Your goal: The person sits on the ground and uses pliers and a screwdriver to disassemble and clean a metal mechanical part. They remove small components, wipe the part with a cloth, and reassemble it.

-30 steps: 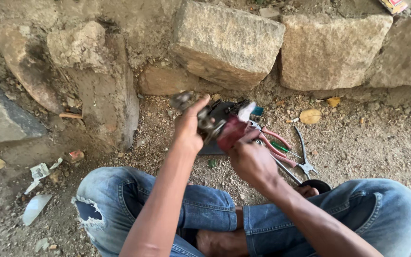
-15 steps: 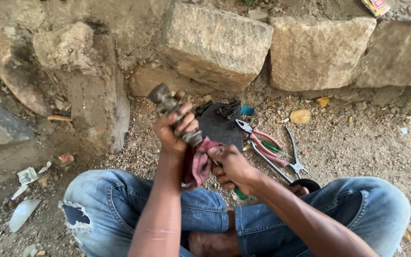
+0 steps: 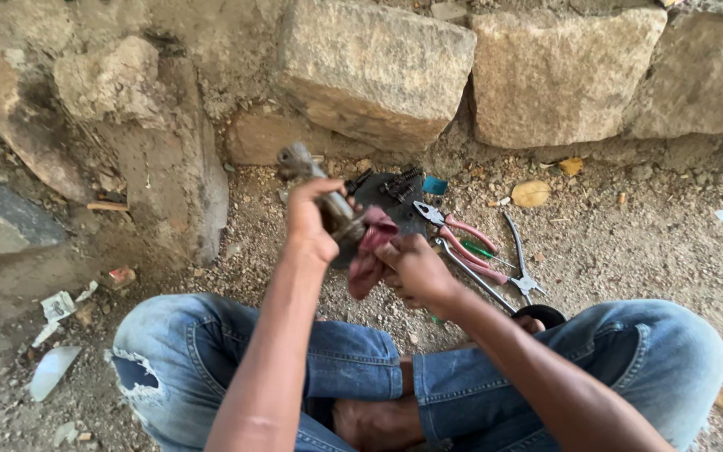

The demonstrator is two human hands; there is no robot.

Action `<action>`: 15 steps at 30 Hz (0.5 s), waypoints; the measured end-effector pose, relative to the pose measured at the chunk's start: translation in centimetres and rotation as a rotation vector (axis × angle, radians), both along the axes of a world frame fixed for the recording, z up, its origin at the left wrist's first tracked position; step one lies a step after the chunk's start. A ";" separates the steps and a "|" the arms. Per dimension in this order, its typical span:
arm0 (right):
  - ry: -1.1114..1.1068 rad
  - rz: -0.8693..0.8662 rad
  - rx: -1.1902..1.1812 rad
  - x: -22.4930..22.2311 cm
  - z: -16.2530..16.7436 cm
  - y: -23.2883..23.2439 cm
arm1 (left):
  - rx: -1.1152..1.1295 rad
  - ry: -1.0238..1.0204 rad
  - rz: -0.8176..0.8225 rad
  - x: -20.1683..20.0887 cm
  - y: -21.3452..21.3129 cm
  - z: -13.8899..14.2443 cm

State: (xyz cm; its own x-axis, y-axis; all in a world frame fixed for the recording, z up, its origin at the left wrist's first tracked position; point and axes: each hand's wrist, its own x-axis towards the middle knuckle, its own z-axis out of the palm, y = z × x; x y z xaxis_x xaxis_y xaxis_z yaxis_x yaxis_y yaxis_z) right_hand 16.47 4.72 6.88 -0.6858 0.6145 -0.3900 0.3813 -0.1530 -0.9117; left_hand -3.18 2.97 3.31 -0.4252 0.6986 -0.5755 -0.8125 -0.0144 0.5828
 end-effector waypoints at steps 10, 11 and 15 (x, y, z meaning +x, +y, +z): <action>0.259 -0.005 -0.130 0.1 1.8 0.8 | 0.172 -0.061 -0.156 -0.1 -0.3 4.7; 0.352 0.029 0.040 0.0 2.0 0.8 | 0.026 -0.005 -0.114 -0.1 0.0 4.9; -0.227 0.148 0.541 0.3 2.5 0.3 | -0.272 0.197 0.080 1.1 1.6 3.1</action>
State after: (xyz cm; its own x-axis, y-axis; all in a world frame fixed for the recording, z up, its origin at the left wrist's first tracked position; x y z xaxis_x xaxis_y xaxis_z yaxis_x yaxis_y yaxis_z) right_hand 16.77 5.04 9.39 -0.7156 0.6707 -0.1954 0.5571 0.3792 -0.7388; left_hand -2.09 4.57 6.42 -0.5939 0.4910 -0.6374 -0.6863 0.1041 0.7198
